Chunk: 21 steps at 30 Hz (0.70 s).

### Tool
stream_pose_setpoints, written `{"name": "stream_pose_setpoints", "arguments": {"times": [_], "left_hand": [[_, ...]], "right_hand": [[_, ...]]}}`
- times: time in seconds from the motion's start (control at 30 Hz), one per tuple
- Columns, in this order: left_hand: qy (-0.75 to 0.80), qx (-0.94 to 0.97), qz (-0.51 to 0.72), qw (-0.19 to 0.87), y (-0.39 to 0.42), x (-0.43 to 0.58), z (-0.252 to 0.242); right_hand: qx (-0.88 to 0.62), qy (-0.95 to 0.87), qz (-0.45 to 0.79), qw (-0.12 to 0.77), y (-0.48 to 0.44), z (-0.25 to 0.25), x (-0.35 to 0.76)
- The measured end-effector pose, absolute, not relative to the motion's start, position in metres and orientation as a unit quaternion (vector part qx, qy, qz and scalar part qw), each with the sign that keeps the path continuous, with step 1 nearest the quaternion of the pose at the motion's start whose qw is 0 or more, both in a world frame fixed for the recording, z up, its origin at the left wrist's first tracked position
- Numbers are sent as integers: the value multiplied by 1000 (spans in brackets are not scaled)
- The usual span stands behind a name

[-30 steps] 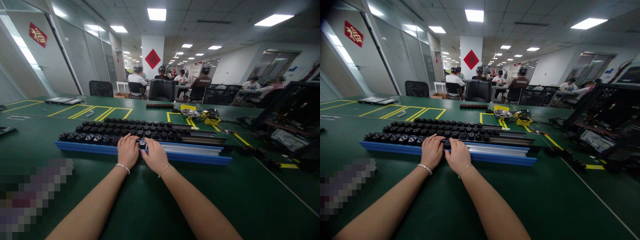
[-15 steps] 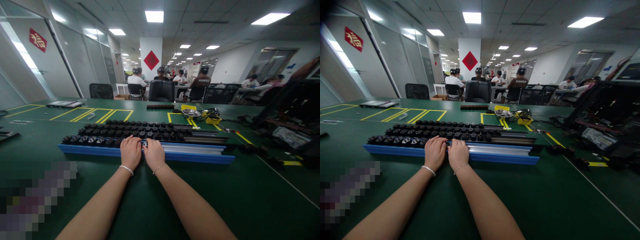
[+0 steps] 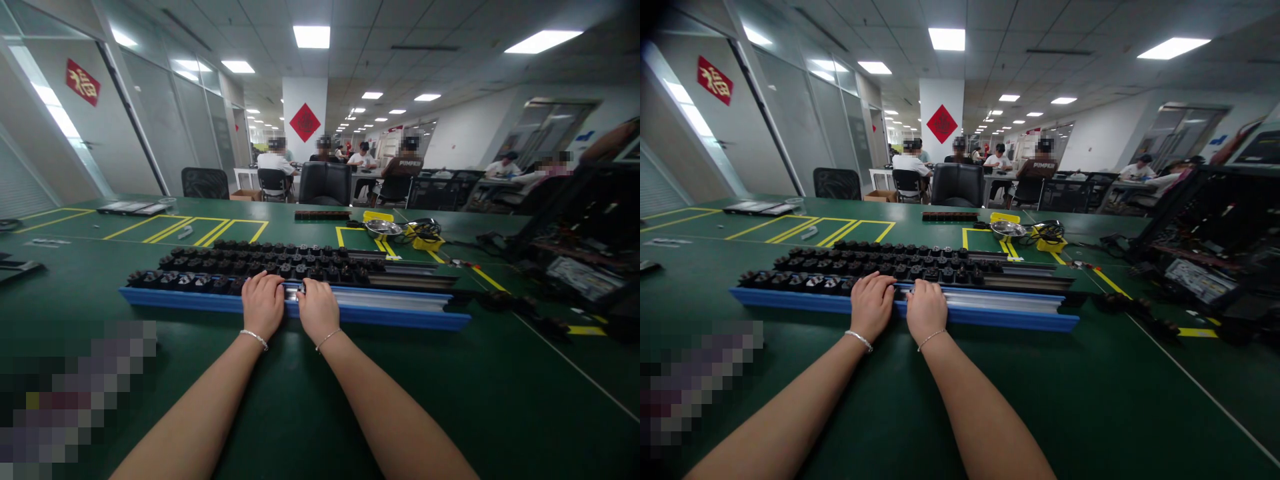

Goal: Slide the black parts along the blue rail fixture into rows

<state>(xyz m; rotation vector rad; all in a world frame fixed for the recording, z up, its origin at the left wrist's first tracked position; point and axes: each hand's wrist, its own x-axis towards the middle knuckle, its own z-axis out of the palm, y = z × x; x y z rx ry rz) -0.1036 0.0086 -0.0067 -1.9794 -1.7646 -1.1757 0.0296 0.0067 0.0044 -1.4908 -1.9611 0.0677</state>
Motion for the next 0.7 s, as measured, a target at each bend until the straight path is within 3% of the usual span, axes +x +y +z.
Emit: {"name": "stream_pose_setpoints", "arguments": {"times": [0.7], "left_hand": [[-602, -677, -400, 140, 10, -103, -7]], "right_hand": [[-610, -727, 15, 315, 3, 6, 40]]}}
